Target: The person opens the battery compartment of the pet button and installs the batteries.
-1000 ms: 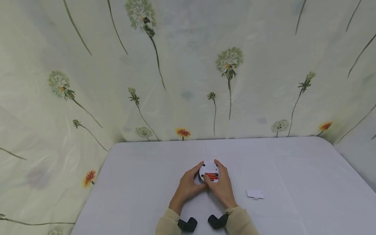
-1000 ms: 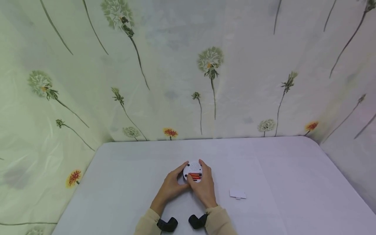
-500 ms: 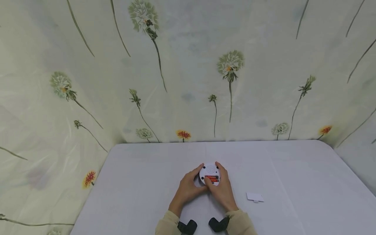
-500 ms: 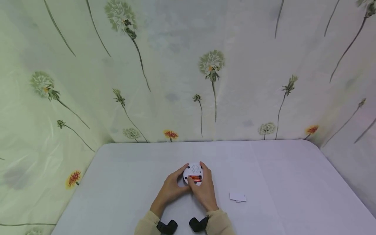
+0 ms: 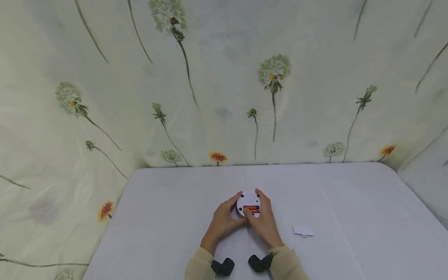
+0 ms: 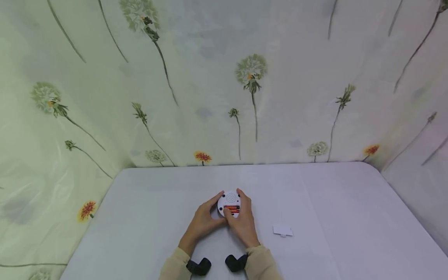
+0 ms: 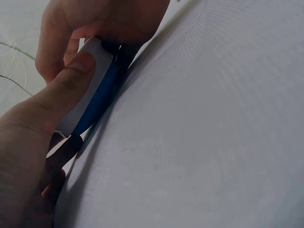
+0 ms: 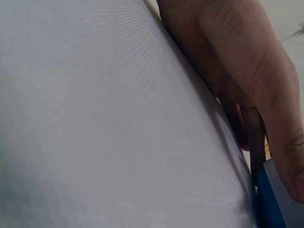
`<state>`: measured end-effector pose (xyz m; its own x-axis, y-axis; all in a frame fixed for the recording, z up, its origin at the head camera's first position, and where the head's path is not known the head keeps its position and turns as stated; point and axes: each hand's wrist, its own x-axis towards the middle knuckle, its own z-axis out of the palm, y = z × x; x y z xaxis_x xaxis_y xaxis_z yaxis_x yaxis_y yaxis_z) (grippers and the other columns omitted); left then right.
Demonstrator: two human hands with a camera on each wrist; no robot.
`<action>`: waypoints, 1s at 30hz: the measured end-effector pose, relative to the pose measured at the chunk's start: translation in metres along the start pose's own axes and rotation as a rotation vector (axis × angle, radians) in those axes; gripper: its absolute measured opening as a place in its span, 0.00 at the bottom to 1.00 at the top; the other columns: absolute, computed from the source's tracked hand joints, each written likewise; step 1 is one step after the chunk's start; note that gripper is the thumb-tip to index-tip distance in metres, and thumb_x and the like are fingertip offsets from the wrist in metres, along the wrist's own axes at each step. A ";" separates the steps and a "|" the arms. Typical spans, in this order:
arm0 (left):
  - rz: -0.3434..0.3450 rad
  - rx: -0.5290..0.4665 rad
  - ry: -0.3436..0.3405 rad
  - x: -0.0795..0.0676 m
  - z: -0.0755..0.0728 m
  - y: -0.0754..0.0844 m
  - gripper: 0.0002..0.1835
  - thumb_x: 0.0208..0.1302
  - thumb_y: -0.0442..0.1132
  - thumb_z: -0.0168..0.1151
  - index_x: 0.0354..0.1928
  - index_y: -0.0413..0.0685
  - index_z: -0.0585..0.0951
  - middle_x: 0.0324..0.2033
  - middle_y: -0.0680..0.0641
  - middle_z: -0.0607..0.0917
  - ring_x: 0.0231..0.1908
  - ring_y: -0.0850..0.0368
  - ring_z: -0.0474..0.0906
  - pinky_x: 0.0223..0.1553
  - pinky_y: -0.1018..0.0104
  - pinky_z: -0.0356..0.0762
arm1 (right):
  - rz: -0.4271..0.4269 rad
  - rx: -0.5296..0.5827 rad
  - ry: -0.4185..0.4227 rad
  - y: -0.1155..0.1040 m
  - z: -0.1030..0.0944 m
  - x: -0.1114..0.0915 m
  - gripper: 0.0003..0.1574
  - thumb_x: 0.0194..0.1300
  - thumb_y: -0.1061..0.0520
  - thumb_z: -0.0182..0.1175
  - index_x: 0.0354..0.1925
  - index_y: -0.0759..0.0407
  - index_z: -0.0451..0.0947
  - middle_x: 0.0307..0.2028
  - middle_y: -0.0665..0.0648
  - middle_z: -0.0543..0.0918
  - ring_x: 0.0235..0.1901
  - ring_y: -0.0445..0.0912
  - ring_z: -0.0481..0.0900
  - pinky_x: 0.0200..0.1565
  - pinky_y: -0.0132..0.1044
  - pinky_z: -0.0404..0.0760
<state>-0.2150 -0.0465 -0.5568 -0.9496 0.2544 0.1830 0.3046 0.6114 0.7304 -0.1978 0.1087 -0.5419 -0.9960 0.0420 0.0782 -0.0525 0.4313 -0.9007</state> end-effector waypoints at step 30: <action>0.014 -0.021 -0.007 -0.001 -0.002 -0.001 0.49 0.43 0.68 0.68 0.69 0.72 0.60 0.65 0.57 0.70 0.66 0.58 0.66 0.64 0.56 0.68 | 0.011 -0.013 -0.120 0.005 -0.019 0.000 0.54 0.60 0.37 0.61 0.73 0.48 0.45 0.72 0.61 0.53 0.69 0.56 0.56 0.68 0.58 0.56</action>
<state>-0.2144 -0.0490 -0.5561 -0.9448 0.2677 0.1887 0.3159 0.5923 0.7412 -0.1969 0.1277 -0.5378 -0.9980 -0.0613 0.0158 -0.0414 0.4428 -0.8957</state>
